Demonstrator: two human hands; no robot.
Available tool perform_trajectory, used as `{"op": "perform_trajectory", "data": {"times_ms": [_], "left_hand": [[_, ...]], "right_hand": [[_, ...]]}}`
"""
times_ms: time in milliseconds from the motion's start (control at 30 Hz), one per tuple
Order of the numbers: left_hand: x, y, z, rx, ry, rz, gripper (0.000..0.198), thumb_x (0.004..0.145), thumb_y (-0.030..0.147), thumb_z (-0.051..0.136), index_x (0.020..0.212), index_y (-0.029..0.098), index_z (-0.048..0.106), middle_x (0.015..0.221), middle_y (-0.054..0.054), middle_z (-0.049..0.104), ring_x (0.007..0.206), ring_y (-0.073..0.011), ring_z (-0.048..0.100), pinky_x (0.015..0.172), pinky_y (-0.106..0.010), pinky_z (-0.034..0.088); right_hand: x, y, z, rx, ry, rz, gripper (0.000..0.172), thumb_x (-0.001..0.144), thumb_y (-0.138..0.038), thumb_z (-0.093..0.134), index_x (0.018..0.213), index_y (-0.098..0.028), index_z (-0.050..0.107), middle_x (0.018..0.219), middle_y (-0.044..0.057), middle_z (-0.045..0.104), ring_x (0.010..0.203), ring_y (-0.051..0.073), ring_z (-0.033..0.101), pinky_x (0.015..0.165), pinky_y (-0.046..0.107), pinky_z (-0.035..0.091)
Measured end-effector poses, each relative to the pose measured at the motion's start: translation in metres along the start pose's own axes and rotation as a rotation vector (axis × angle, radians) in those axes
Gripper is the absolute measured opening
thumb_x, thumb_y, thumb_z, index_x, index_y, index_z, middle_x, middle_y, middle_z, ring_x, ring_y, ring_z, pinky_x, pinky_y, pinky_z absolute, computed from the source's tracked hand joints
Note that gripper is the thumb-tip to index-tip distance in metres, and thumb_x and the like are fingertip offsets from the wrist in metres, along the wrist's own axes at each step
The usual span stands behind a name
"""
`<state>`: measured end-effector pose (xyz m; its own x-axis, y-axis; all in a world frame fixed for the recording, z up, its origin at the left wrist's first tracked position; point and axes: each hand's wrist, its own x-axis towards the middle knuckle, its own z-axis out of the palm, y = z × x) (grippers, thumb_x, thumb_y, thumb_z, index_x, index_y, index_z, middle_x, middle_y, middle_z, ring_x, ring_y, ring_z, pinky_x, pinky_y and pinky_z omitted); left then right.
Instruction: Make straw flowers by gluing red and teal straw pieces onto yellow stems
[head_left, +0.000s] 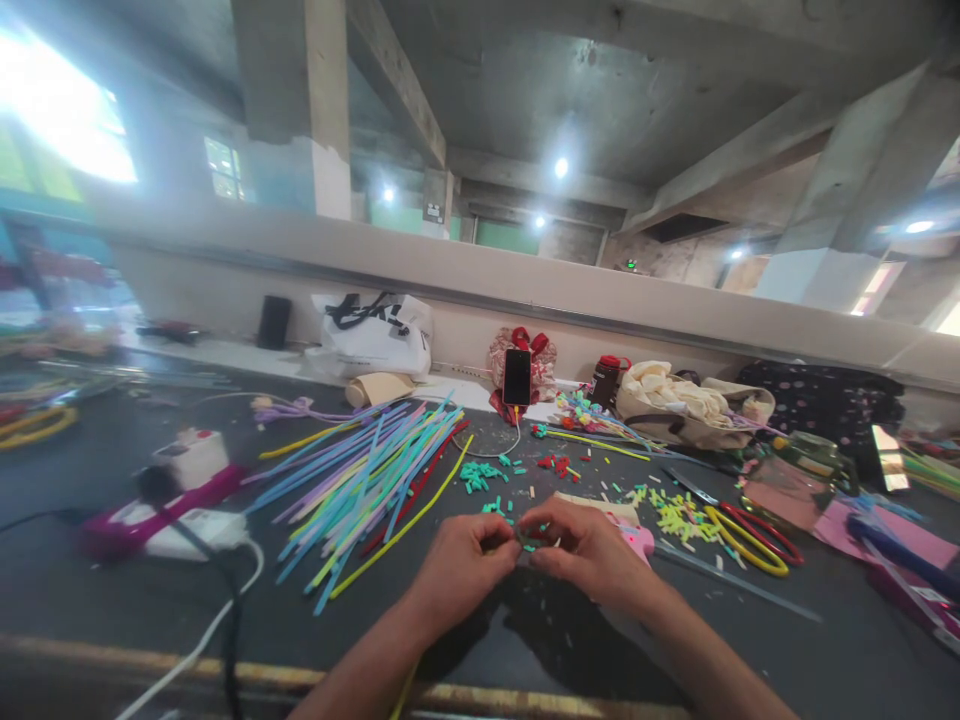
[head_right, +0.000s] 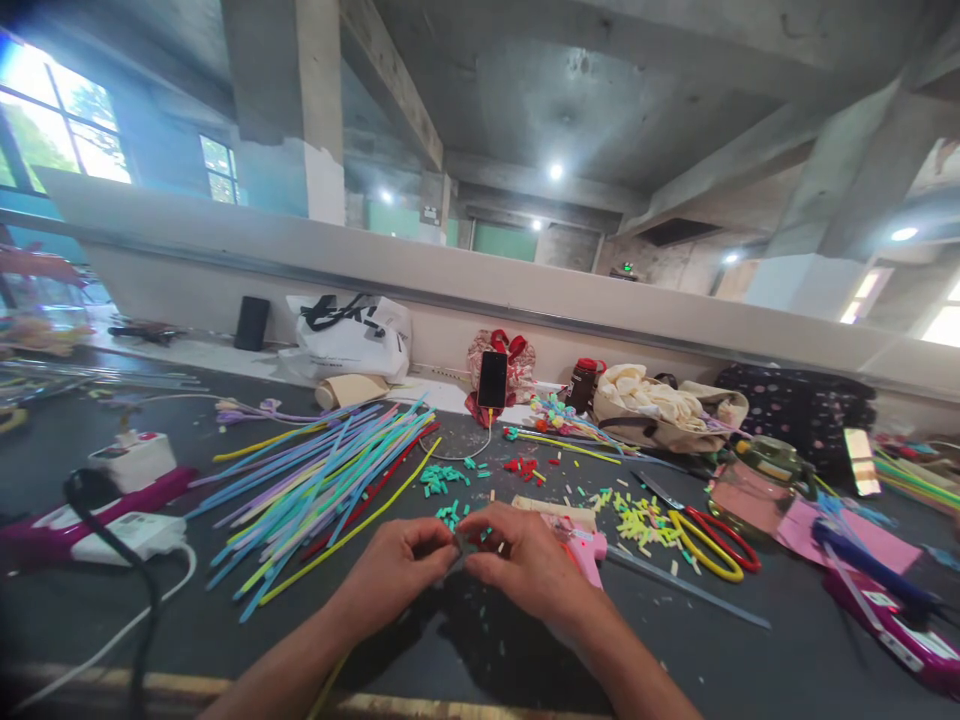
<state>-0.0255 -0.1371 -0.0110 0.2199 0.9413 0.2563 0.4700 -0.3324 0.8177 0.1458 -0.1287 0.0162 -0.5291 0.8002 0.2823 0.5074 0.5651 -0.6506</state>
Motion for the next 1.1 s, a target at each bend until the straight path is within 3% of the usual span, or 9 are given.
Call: {"op": "perform_trajectory", "data": {"times_ms": [700,800,933,1000,1100], "left_hand": [[-0.002,0.000,0.000,-0.030,0.044,0.029,0.019,0.068,0.021,0.047,0.056,0.017,0.062,0.050,0.003,0.054,0.052,-0.0116,0.048,0.050,-0.020,0.032],[-0.001,0.000,0.000,-0.079,0.052,0.012,0.017,0.067,0.022,0.050,0.055,0.016,0.061,0.051,0.003,0.054,0.053,-0.0115,0.047,0.050,-0.021,0.031],[0.001,0.002,-0.003,-0.404,0.036,-0.084,0.015,0.066,0.026,0.057,0.056,0.015,0.060,0.048,0.005,0.051,0.047,-0.0087,0.043,0.047,-0.020,0.030],[0.003,0.003,-0.006,-0.662,0.019,-0.202,0.015,0.063,0.027,0.061,0.057,0.014,0.059,0.047,0.005,0.052,0.042,-0.0065,0.040,0.044,-0.019,0.029],[0.006,0.004,-0.009,-0.992,0.053,-0.400,0.015,0.058,0.025,0.068,0.063,0.015,0.059,0.057,0.003,0.059,0.043,-0.0056,0.047,0.044,-0.017,0.033]], "right_hand": [[0.001,-0.004,0.006,-0.003,0.067,0.056,0.020,0.068,-0.010,0.055,0.083,-0.020,0.064,0.072,-0.002,0.063,0.062,0.011,0.053,0.055,0.020,0.038],[0.001,-0.004,0.004,0.019,0.061,0.069,0.030,0.065,-0.011,0.058,0.092,-0.022,0.062,0.082,-0.001,0.065,0.066,0.012,0.056,0.057,0.022,0.041],[0.000,0.005,0.001,0.183,0.102,0.108,0.056,0.060,-0.013,0.063,0.113,-0.025,0.049,0.106,0.003,0.060,0.067,0.012,0.058,0.055,0.023,0.045],[0.000,0.011,0.004,0.290,0.168,0.163,0.045,0.064,-0.018,0.063,0.108,-0.022,0.052,0.098,0.004,0.062,0.063,0.011,0.058,0.050,0.021,0.045],[0.003,0.012,0.016,0.483,0.262,0.253,0.023,0.068,-0.028,0.061,0.088,-0.017,0.057,0.068,-0.001,0.062,0.050,0.009,0.054,0.039,0.017,0.038]]}}
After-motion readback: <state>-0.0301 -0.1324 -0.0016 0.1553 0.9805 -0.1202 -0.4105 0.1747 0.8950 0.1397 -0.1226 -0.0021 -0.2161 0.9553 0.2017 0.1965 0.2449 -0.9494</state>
